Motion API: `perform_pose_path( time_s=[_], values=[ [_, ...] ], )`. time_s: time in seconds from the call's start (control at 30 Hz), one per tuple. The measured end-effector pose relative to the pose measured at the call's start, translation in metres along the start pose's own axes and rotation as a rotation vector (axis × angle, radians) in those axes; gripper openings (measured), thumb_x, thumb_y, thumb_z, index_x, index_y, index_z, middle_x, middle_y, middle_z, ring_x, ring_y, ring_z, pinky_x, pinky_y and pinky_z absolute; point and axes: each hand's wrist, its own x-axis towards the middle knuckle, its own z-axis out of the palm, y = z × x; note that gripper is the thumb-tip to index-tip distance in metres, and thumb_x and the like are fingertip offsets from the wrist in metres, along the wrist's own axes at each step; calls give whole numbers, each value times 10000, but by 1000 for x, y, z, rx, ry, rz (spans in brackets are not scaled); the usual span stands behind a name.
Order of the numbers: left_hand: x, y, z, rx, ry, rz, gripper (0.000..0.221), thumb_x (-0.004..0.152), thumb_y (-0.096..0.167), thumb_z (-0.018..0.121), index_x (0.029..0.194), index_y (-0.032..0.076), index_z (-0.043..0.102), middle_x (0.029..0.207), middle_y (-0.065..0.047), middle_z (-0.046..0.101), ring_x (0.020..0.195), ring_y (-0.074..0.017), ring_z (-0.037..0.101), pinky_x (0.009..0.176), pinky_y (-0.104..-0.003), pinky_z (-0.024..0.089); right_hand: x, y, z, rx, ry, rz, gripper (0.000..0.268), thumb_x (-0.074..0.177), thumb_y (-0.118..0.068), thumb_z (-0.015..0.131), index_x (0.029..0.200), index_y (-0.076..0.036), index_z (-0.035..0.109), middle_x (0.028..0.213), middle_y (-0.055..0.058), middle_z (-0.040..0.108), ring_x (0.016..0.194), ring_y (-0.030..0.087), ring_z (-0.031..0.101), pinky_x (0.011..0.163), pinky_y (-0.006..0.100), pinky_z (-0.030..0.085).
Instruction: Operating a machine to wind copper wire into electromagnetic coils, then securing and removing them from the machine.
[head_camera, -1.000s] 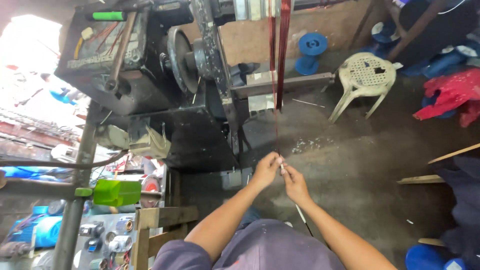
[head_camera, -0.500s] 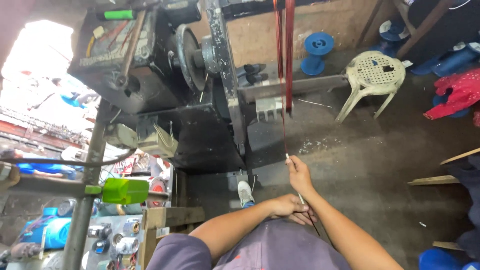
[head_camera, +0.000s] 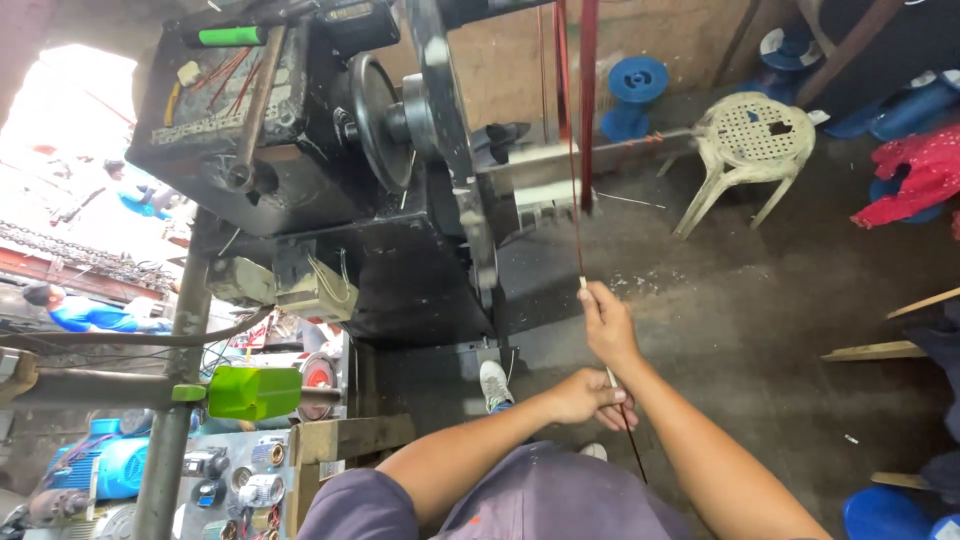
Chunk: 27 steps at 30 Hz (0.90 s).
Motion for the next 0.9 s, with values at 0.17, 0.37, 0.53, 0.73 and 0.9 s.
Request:
perform_pose_path(
  time_s=[0.17,0.37,0.53,0.73,0.9],
  values=[
    [-22,15,28,53,70,-36,223,1115,149,461,1041,-47,536,995,-295,678,910,-382,708,819,-417,616,-16,-15,-11,-71,-22,-19,208,1042,-288,476,917,-168,592,598,-24,379,559,119,363,588,317,368],
    [-61,102,97,-51,-214,185,234,1115,185,522,1060,-42,527,1045,-315,666,900,-384,698,864,-425,598,1,-151,-73,72,57,-92,246,1055,-269,475,949,-109,630,700,-43,504,638,101,442,630,285,380],
    [-57,129,104,209,-153,267,230,976,6,455,882,-60,654,902,-189,717,770,-224,701,778,-298,590,12,-162,-74,52,14,-105,236,1060,-251,457,903,-131,586,648,-46,445,616,99,414,630,282,375],
    [-64,153,114,245,-97,226,249,886,-3,442,836,-65,678,867,-189,720,759,-217,685,771,-294,582,19,-176,-76,66,-4,15,268,1040,-288,461,867,-132,592,640,-54,441,620,89,401,616,286,360],
    [-53,113,82,247,-136,239,179,844,46,460,855,-13,629,870,-181,709,764,-207,684,717,-283,551,5,-133,-49,70,29,-97,192,1026,-215,476,908,-127,600,749,-4,521,704,131,467,668,328,382]
  ],
)
